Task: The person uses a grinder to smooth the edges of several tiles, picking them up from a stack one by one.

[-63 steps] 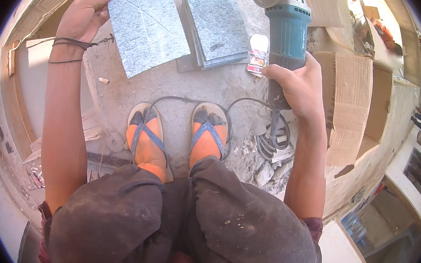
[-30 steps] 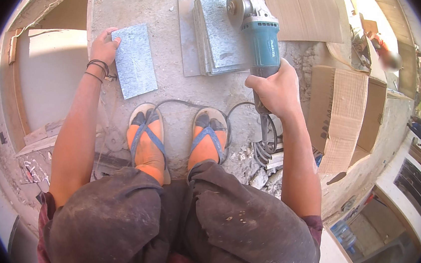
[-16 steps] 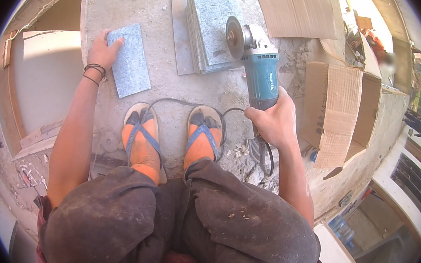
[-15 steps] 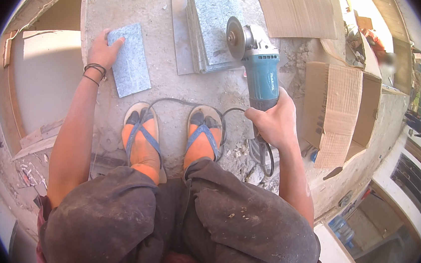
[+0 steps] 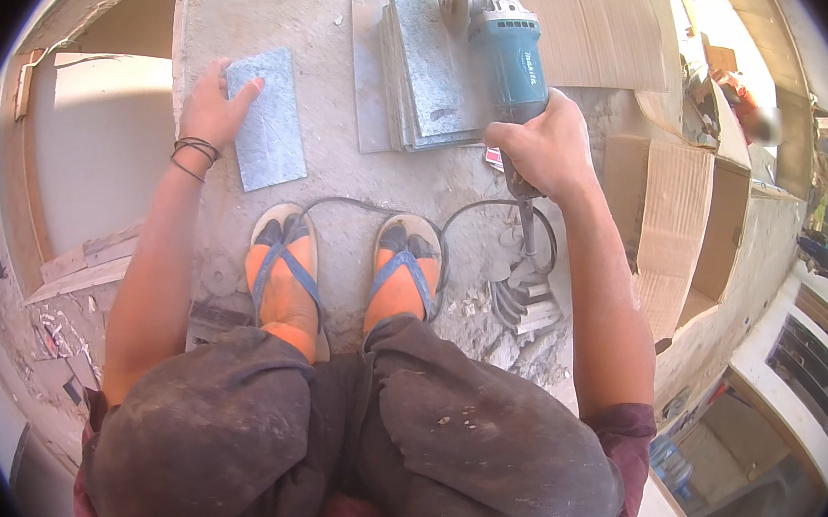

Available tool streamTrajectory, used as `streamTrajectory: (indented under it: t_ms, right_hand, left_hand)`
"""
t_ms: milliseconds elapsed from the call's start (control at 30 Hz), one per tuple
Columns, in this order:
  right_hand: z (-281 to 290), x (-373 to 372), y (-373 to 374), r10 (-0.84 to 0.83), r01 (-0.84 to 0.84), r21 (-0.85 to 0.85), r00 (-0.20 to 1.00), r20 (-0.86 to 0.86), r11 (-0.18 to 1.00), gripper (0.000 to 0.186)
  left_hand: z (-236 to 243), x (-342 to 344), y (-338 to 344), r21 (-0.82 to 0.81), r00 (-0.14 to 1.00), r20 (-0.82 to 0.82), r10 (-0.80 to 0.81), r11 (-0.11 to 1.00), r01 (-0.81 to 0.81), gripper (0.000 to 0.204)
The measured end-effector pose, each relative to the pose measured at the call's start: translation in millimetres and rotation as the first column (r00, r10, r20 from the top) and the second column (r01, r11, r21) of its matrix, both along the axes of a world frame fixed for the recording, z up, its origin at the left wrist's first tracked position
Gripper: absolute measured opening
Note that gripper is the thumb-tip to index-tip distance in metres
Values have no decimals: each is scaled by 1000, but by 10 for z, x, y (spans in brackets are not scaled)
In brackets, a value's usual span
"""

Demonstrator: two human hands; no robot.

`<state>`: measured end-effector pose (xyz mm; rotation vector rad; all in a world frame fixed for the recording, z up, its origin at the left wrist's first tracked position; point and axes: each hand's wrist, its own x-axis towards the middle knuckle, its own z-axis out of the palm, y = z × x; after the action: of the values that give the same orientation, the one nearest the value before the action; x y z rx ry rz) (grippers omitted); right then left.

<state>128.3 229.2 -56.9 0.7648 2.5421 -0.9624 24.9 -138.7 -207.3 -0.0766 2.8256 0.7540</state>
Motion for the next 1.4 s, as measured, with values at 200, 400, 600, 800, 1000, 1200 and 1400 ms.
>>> streamTrajectory:
  t_ms: [200, 400, 600, 800, 1000, 1200, 1400]
  right_hand:
    - [106, -58, 200, 46, -50, -80, 998, -53, 996, 40]
    - [185, -141, 369, 164, -162, 33, 985, -49, 986, 44]
    - [72, -140, 409, 270, -270, 14, 962, -48, 963, 46]
    - [68, -232, 353, 283, -281, 103, 959, -1, 954, 48]
    - [24, -242, 416, 320, -314, 123, 947, -35, 941, 51]
    - [88, -164, 430, 303, -312, 165, 950, 80, 936, 59]
    - [139, 135, 486, 269, -270, 192, 963, 31, 944, 56]
  left_hand:
    - [97, 576, 275, 165, 923, -372, -103, 971, 175, 56]
    - [104, 1494, 383, 93, 787, -343, -512, 815, 571, 58]
    - [10, 1787, 421, 103, 712, -310, -630, 722, 684, 60]
    - [102, 1722, 433, 109, 727, -299, -618, 735, 669, 59]
    - [129, 1657, 447, 95, 751, -302, -587, 765, 637, 56]
    - [120, 1556, 445, 83, 774, -335, -537, 801, 592, 53]
    - [102, 1350, 423, 90, 821, -345, -456, 854, 512, 53]
